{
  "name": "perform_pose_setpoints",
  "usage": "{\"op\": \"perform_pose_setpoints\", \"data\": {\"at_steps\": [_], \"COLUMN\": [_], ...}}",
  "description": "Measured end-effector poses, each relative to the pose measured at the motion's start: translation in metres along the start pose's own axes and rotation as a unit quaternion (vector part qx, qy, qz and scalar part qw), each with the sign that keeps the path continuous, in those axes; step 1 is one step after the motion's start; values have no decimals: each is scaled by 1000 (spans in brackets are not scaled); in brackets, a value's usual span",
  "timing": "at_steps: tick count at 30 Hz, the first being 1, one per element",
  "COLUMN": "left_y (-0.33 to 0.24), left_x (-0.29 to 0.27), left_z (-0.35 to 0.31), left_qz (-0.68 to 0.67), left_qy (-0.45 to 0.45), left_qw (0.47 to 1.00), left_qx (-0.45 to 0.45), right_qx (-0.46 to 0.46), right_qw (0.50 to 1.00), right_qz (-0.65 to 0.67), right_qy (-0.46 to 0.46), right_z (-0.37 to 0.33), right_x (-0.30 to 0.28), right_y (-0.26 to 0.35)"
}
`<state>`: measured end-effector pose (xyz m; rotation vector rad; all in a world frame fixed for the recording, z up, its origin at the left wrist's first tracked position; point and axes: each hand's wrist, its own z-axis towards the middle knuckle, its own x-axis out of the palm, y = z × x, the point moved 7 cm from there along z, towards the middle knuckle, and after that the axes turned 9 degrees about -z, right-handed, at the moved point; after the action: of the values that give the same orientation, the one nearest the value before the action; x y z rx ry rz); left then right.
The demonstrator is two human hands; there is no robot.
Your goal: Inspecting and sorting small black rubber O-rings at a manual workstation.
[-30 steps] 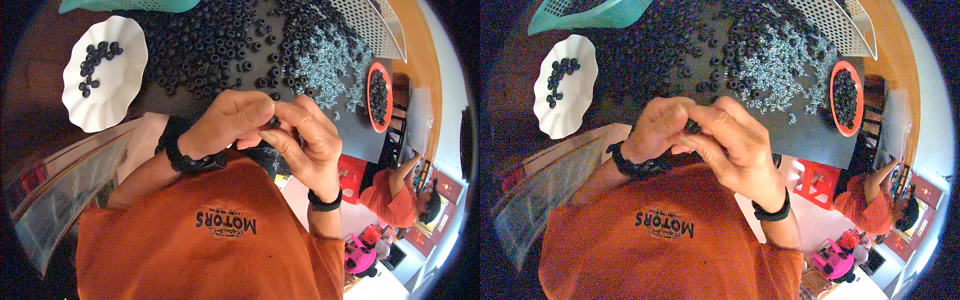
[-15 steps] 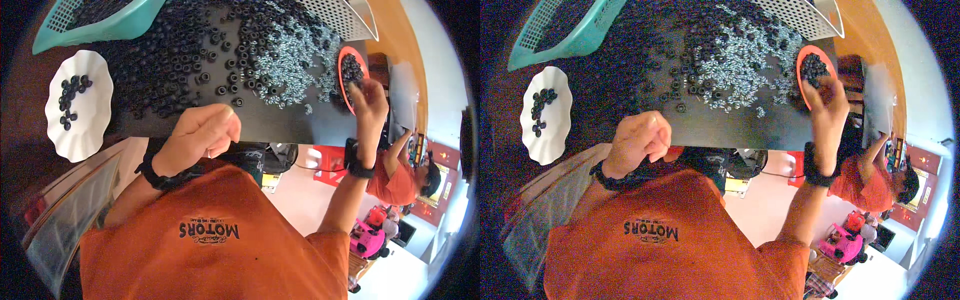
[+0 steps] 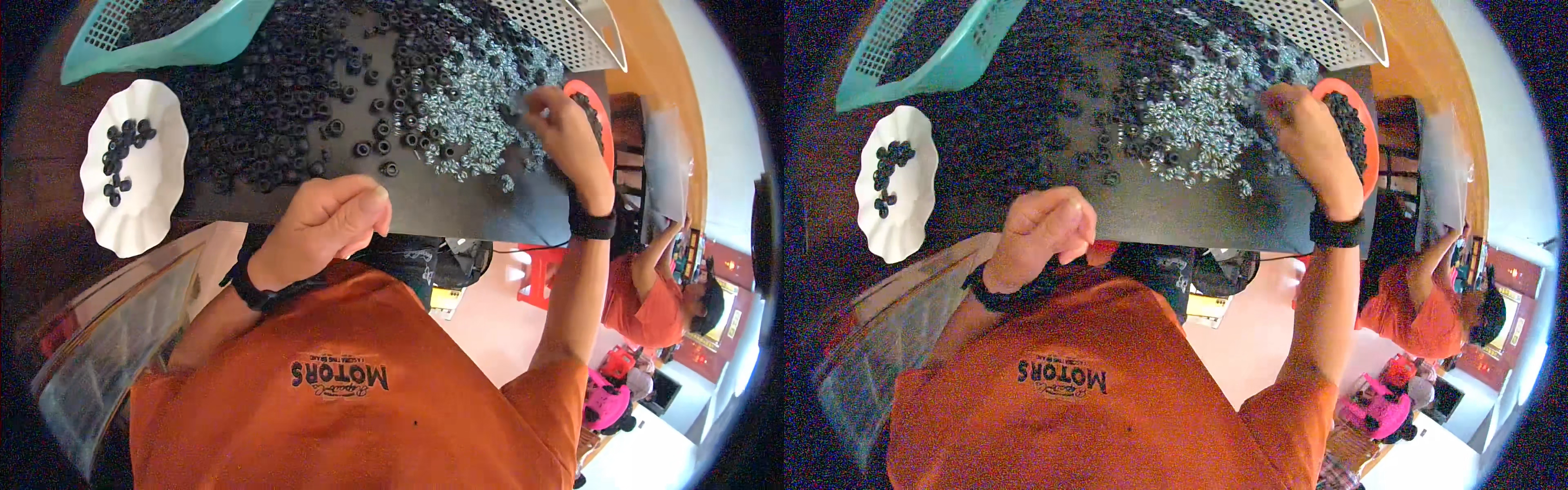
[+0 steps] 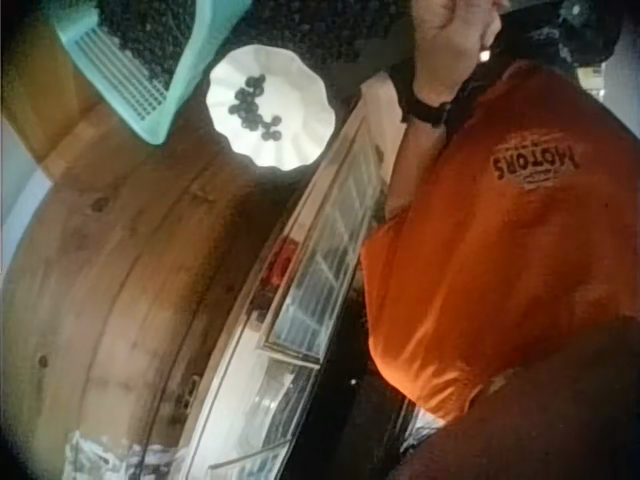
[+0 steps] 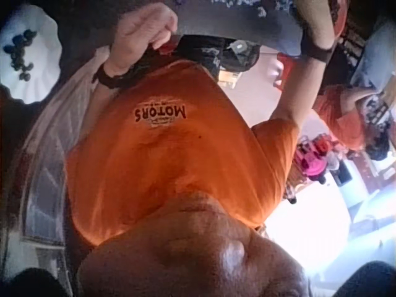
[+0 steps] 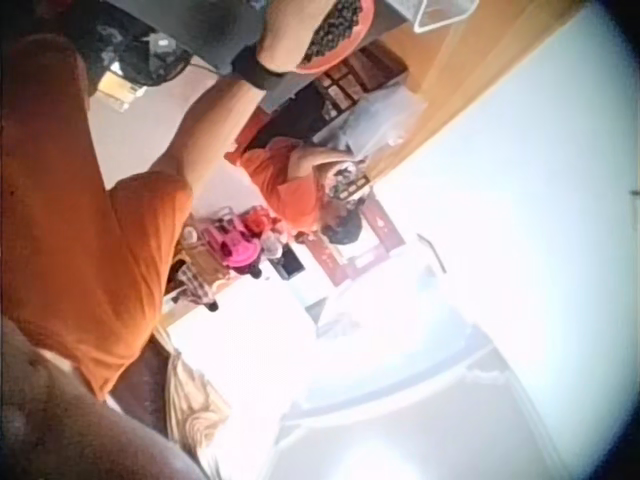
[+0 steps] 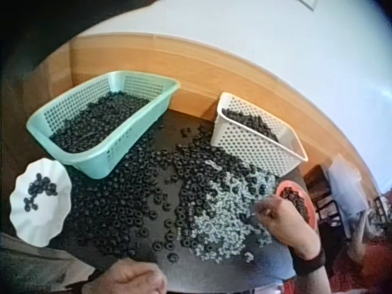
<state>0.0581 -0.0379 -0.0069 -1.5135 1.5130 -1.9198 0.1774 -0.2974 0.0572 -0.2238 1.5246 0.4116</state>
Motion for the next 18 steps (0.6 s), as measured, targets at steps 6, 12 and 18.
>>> {"op": "perform_pose_setpoints", "data": {"at_steps": [6,12,18], "left_y": [-4,-16,-21], "left_x": [2,5,2], "left_z": [0,0,0], "left_qz": [-14,97,140], "left_qy": [23,43,49], "left_qw": [1000,994,985], "left_qx": [-6,6,91], "right_qx": [-1,-171,-225], "right_qw": [998,984,974], "right_qz": [63,52,-26], "right_qy": [10,0,-5], "right_z": [30,82,106], "right_x": [-11,4,34], "right_y": [53,136,162]}}
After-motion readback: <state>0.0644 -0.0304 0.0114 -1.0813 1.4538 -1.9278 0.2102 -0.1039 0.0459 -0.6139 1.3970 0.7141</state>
